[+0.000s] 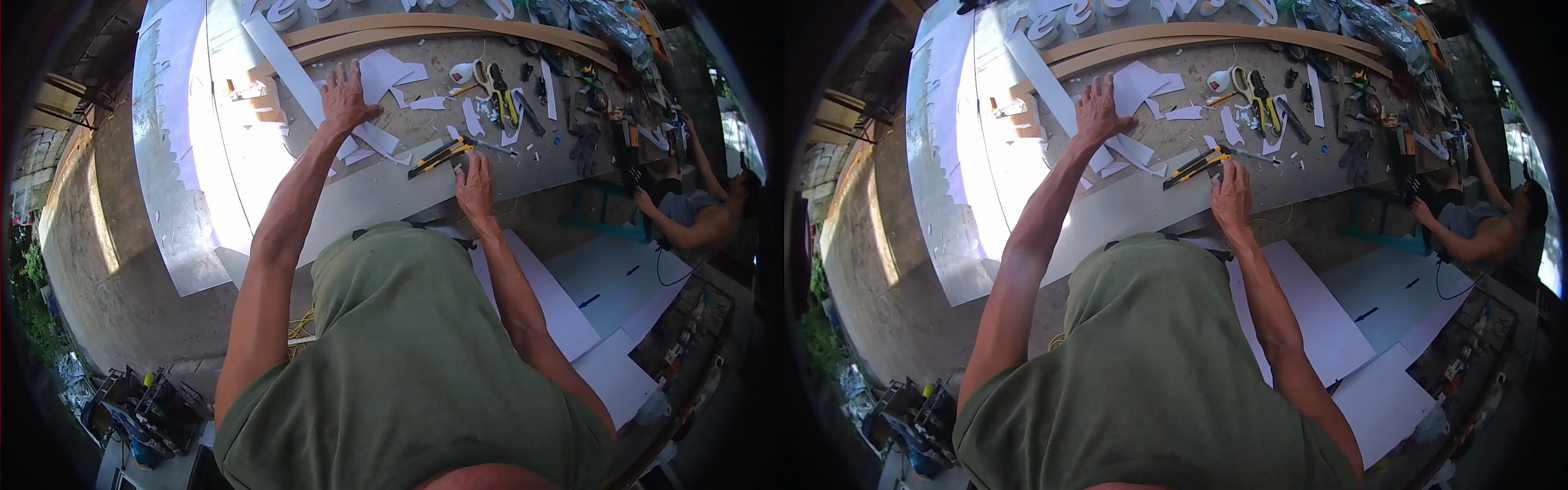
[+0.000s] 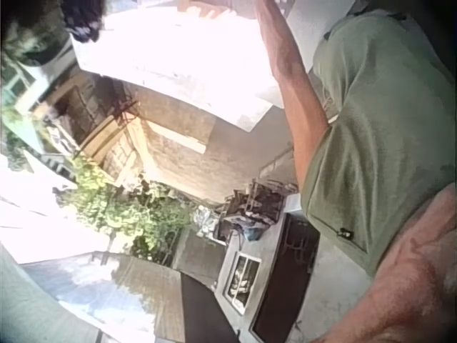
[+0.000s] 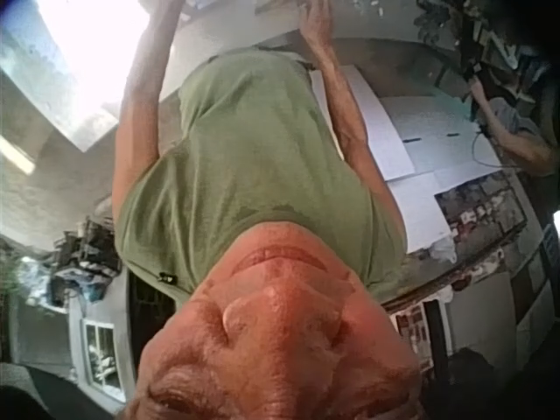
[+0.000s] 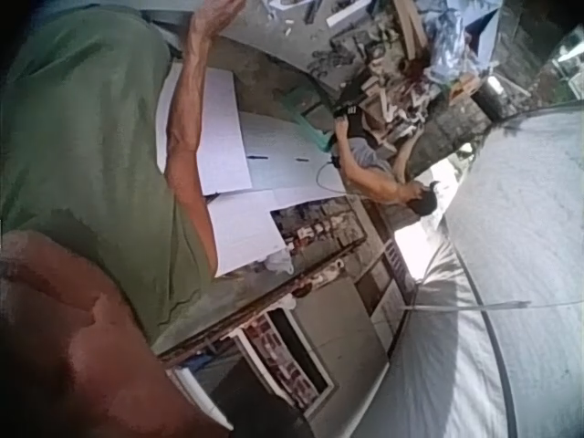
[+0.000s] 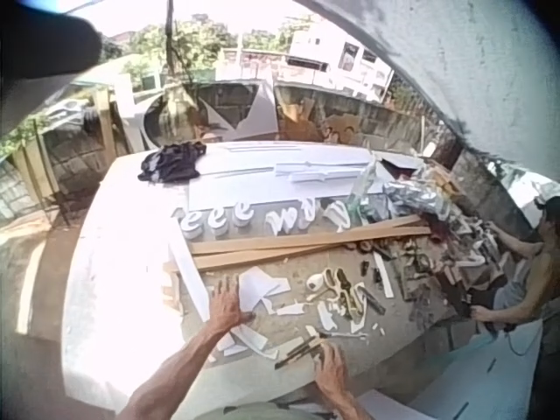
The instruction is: Trimming and refining the edges of foam/plastic sign letters using a utility knife.
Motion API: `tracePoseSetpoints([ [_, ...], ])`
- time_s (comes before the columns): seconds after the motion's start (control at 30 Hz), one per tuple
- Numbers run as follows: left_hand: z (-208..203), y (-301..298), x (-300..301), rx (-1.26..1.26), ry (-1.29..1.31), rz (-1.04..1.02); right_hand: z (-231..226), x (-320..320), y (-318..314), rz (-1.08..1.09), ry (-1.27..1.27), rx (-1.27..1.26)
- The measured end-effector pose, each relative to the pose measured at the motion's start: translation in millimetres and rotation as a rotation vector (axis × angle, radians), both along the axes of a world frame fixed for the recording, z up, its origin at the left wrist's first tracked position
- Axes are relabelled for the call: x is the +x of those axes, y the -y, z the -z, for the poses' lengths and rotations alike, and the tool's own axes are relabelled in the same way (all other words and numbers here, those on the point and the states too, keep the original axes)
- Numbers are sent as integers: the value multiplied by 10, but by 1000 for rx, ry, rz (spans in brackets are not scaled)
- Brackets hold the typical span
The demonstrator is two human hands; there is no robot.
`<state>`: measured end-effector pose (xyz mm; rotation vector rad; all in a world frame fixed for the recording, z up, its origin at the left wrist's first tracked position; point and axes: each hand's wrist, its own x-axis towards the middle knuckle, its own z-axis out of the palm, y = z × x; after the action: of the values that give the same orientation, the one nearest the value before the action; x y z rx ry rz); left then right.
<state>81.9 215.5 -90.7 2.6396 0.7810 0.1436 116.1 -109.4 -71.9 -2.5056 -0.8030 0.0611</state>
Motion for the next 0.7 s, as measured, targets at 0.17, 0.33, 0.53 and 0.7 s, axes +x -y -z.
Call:
tracePoseSetpoints([
  [0.17, -128, -107, 197, -111, -142, 64, 54, 275, -132, -279, 154, -39],
  [0.33, -253, -197, 72, 54, -31, 79, 68, 402, -179, -321, 277, -196],
  [0.53, -616, -391, -641, 124, -23, 26, 134, 589, -1, -106, 192, -300],
  [0.7, -601, -406, -1083, 77, -55, 161, 107, 671, -44, -77, 227, -301],
])
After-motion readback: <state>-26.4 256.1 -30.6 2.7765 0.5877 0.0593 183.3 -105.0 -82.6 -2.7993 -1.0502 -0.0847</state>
